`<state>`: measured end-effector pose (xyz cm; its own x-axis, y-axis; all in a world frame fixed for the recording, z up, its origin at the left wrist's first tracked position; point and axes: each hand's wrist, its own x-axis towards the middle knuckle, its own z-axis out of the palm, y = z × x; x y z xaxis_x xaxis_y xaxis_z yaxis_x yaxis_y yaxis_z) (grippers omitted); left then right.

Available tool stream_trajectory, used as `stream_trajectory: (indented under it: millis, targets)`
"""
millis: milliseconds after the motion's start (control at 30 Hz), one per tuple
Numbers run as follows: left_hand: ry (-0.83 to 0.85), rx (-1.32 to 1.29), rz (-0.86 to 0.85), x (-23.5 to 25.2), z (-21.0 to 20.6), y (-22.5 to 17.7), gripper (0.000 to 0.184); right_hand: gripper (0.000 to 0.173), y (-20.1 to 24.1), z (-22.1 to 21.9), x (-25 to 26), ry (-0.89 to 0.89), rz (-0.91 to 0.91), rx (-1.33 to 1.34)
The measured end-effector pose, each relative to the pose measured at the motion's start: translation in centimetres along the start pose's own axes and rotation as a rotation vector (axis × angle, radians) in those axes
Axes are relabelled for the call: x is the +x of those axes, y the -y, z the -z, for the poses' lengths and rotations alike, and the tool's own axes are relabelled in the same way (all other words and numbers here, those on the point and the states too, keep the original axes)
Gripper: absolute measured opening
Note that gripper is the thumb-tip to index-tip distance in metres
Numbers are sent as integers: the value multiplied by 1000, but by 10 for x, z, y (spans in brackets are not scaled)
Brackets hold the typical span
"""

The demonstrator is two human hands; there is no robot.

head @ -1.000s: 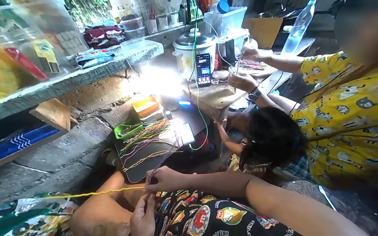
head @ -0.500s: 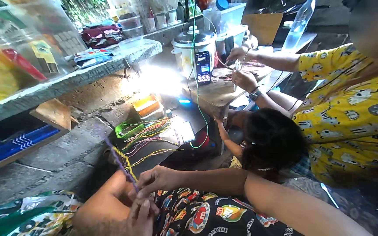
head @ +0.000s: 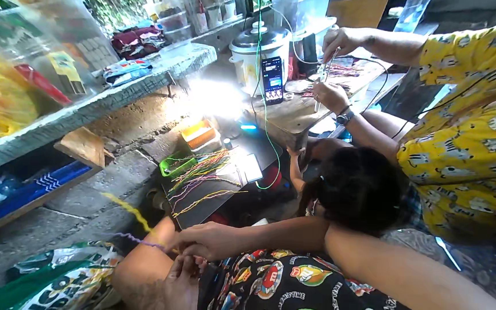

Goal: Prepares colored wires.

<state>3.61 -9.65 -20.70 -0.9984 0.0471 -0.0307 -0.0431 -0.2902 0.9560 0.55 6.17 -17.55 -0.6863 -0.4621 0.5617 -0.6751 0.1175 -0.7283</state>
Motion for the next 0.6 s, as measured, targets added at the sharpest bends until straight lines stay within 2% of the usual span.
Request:
stream_trajectory:
  millis: [133, 167, 233, 333, 400, 467, 533, 567, 600]
  targets:
    - [198, -92, 61, -5, 9, -6, 43, 44, 4, 13, 2, 163, 190, -271]
    - [218, -66, 56, -4, 11, -6, 39, 46, 3, 16, 5, 194, 213, -346]
    - [156, 113, -16, -5, 7, -6, 30, 44, -1, 19, 9, 192, 239, -488]
    - [56, 533, -260, -6, 0, -2, 7, 26, -13, 18, 13, 80, 260, -636]
    - [26, 686, -390, -5, -2, 5, 14, 20, -17, 18, 13, 10, 255, -692]
    - [28, 672, -393, -4, -1, 10, 14, 21, -15, 27, 14, -64, 217, -663]
    - [33, 546, -302, -2, 2, 6, 10, 21, -8, 57, 17, -233, 99, -577]
    - [26, 462, -263, 0, 5, 4, 12, 21, -16, 83, 18, -340, 29, -517]
    - [24, 383, -228, 3, 10, 2, 17, 21, -51, 116, 17, -460, 15, -456]
